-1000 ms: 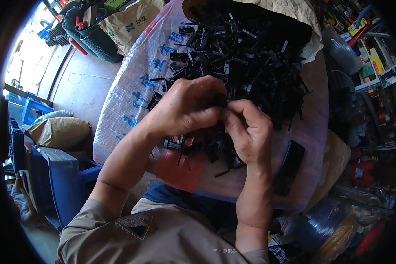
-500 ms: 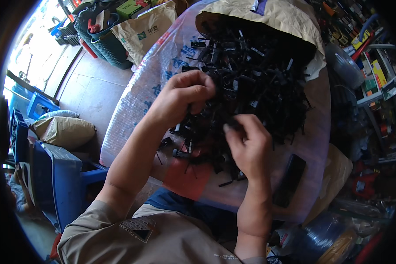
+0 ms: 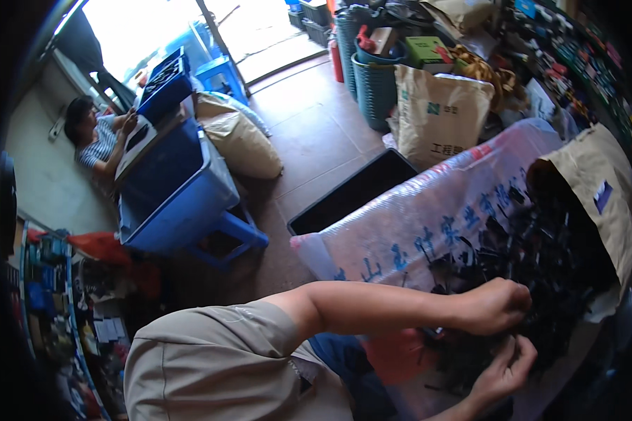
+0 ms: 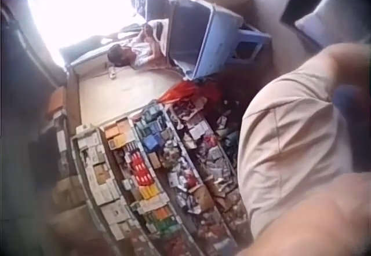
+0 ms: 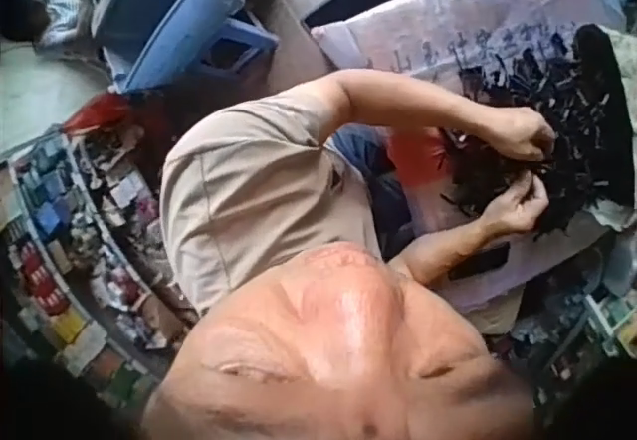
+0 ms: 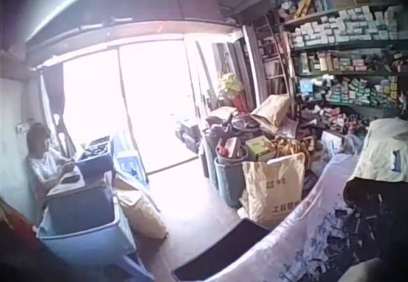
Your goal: Sorting and inspecting small black plastic components on a table.
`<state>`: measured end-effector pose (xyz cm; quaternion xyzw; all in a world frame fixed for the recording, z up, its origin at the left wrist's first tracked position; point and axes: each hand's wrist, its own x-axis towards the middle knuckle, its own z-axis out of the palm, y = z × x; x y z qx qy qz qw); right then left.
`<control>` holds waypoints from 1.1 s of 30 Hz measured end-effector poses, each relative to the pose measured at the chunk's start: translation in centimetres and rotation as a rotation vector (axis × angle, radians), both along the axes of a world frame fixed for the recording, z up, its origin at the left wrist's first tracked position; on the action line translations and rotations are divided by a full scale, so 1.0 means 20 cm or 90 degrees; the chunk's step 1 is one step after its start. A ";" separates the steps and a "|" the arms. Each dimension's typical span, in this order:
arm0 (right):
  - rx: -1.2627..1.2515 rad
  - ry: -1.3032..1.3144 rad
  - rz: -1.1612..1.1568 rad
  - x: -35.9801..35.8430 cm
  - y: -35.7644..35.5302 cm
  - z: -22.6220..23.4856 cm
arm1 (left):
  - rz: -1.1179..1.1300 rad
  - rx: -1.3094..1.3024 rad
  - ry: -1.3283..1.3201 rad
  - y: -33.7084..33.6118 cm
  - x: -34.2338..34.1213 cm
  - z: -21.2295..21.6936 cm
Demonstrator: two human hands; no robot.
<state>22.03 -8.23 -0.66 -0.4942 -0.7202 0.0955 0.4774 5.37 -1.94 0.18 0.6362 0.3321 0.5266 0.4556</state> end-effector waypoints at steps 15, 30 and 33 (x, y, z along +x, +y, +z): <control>-0.072 0.277 0.059 0.03 0.04 0.08 | -0.062 0.220 0.068 -0.05 0.00 0.02; -0.179 0.311 0.199 0.19 0.02 0.02 | 0.046 0.283 0.005 -0.11 0.10 0.02; -0.144 0.340 0.080 0.15 0.02 -0.04 | -0.013 0.327 0.064 -0.09 0.02 0.03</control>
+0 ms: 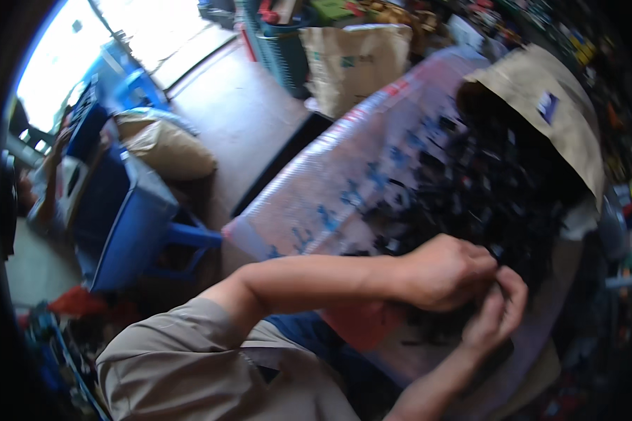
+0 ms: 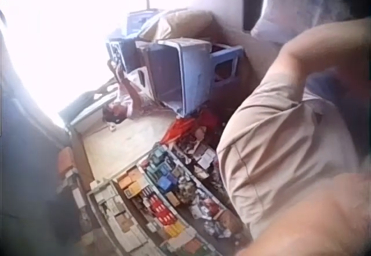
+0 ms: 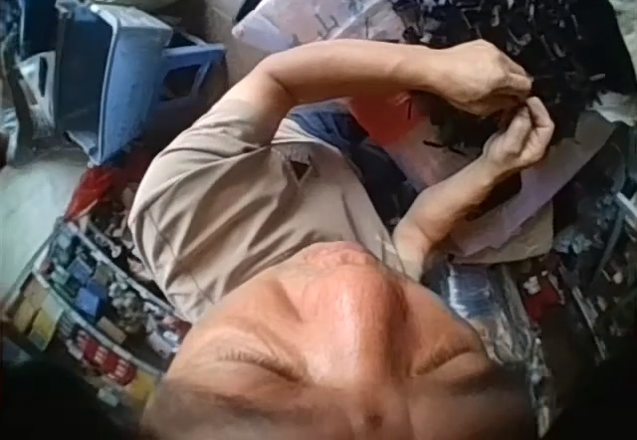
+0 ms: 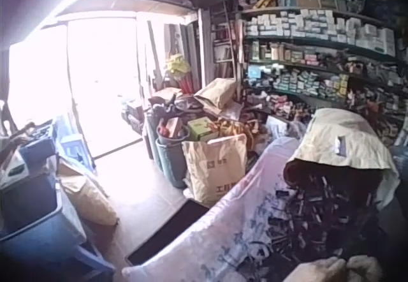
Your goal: Sorting and inspecting small black plastic components on a table.
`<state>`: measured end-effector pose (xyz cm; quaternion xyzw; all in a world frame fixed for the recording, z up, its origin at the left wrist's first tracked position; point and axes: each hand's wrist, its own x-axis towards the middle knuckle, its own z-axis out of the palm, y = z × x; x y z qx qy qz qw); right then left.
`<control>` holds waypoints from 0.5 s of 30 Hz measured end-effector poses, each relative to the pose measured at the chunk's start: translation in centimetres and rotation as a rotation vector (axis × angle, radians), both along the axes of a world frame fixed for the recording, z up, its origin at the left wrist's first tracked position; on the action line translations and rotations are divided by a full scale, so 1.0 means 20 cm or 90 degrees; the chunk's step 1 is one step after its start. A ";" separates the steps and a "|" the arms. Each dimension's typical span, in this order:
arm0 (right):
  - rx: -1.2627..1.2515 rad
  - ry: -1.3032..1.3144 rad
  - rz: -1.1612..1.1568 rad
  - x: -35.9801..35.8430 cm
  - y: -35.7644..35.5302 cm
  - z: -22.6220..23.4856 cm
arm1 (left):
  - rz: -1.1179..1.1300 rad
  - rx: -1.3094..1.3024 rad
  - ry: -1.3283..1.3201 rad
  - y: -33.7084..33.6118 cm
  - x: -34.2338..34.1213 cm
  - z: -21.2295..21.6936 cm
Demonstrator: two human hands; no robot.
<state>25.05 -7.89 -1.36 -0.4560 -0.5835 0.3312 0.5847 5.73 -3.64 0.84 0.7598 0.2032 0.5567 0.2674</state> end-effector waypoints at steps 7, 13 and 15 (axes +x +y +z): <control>0.018 0.036 0.107 -0.11 -0.02 0.15 | -0.233 -0.627 -0.154 0.02 -0.10 0.10; -0.006 -0.026 0.025 -0.14 -0.05 0.20 | -0.362 -0.738 -0.217 0.05 -0.10 0.08; -0.039 -0.022 -0.037 -0.13 -0.05 0.18 | -0.364 -0.721 -0.104 0.04 -0.12 0.11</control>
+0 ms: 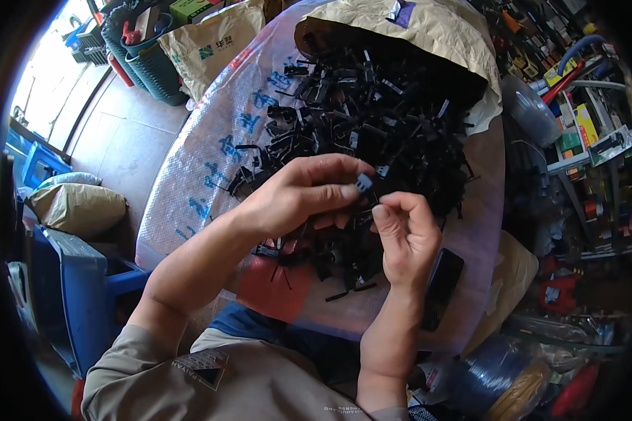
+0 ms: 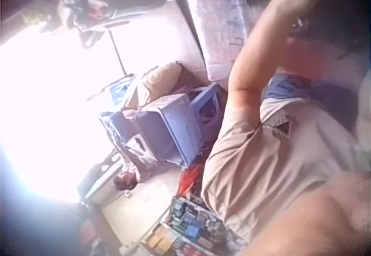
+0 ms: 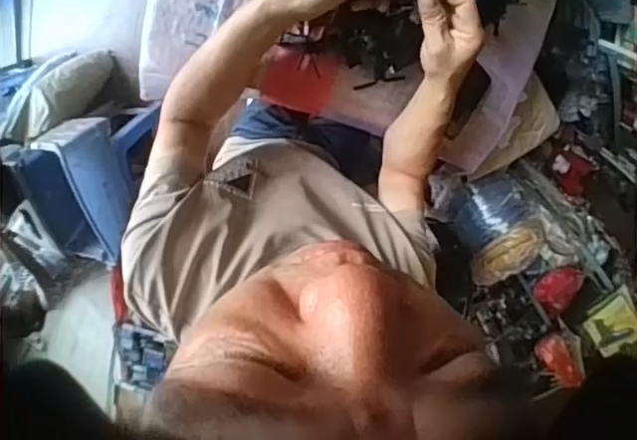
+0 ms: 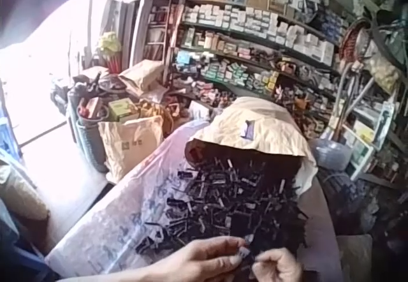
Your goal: Sorting and inspecting small black plastic components on a table.
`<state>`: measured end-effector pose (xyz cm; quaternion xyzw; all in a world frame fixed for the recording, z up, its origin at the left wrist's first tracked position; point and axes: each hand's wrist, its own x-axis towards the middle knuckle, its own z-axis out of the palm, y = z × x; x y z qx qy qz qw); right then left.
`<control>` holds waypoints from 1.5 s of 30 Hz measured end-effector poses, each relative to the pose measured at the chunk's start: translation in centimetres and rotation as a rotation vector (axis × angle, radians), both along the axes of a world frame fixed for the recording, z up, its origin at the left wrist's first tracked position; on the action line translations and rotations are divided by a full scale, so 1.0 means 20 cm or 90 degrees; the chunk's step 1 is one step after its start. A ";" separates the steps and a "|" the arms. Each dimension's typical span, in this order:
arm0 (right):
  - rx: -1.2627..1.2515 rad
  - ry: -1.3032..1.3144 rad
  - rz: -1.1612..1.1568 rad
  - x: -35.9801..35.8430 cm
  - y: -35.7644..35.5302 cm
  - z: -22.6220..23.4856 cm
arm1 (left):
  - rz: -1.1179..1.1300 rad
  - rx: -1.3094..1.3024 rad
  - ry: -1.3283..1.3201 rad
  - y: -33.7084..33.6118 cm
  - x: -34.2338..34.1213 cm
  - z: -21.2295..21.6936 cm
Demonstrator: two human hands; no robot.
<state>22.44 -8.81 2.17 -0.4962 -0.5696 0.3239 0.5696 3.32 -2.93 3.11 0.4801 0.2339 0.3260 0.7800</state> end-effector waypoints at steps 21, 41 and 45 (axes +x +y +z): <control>-0.045 -0.093 0.091 -0.09 0.06 -0.04 | 0.133 0.520 0.258 0.05 -0.04 -0.07; -0.006 0.037 0.041 -0.02 0.06 -0.04 | 0.125 -0.263 -0.255 0.18 -0.10 -0.11; 0.064 0.185 0.022 -0.02 0.07 -0.04 | 0.059 -0.055 -0.114 0.15 -0.08 -0.10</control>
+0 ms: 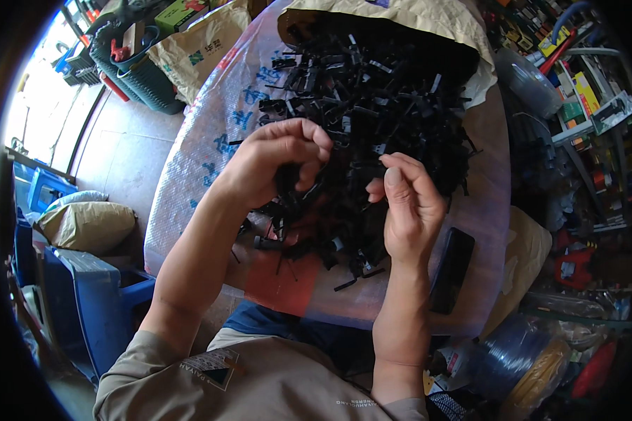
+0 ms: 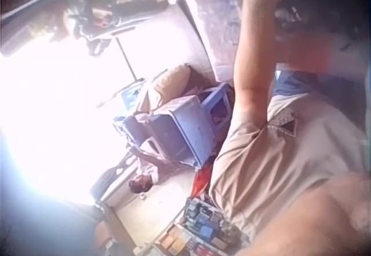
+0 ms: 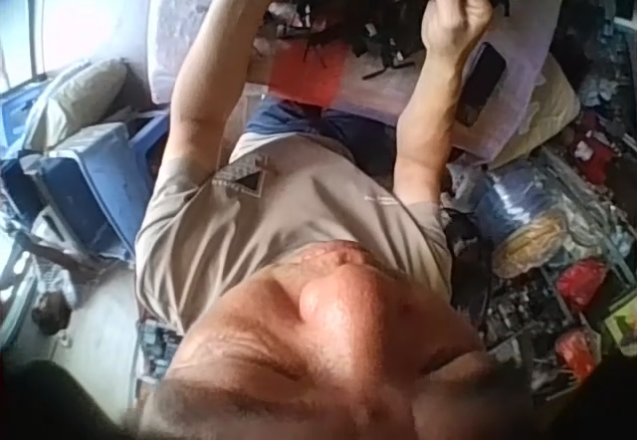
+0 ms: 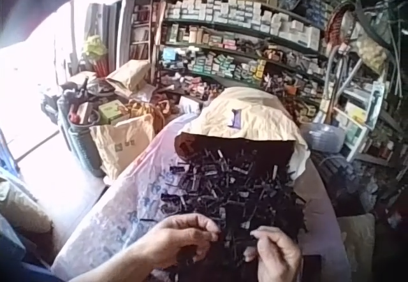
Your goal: Sorting and inspecting small black plastic components on a table.
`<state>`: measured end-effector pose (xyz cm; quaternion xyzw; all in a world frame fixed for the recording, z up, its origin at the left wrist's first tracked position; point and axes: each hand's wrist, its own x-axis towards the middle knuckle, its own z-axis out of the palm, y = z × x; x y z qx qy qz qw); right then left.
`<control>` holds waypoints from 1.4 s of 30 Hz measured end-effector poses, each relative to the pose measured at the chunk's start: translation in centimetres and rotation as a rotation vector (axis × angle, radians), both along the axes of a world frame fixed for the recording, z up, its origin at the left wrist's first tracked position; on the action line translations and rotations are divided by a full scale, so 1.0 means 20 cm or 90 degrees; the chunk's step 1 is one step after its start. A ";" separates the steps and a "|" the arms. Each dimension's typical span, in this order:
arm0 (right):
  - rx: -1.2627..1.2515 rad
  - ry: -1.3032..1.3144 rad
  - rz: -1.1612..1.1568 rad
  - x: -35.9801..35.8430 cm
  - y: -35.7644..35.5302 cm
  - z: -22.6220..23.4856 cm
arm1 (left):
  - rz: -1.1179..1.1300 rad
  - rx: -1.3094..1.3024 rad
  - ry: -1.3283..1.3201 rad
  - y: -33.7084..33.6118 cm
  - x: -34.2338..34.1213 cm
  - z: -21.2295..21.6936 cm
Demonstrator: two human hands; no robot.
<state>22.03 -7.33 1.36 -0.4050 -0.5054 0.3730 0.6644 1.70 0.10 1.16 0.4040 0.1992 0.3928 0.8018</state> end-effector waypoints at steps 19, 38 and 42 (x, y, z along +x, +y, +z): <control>-0.009 -0.019 0.095 -0.02 0.00 -0.02 | 0.245 0.577 0.306 -0.17 0.16 0.01; -0.086 -0.133 0.114 0.03 -0.03 0.02 | 0.120 0.493 0.282 -0.13 0.09 0.05; -0.122 -0.153 0.131 0.02 -0.05 0.03 | 0.118 0.624 0.419 -0.12 0.07 0.05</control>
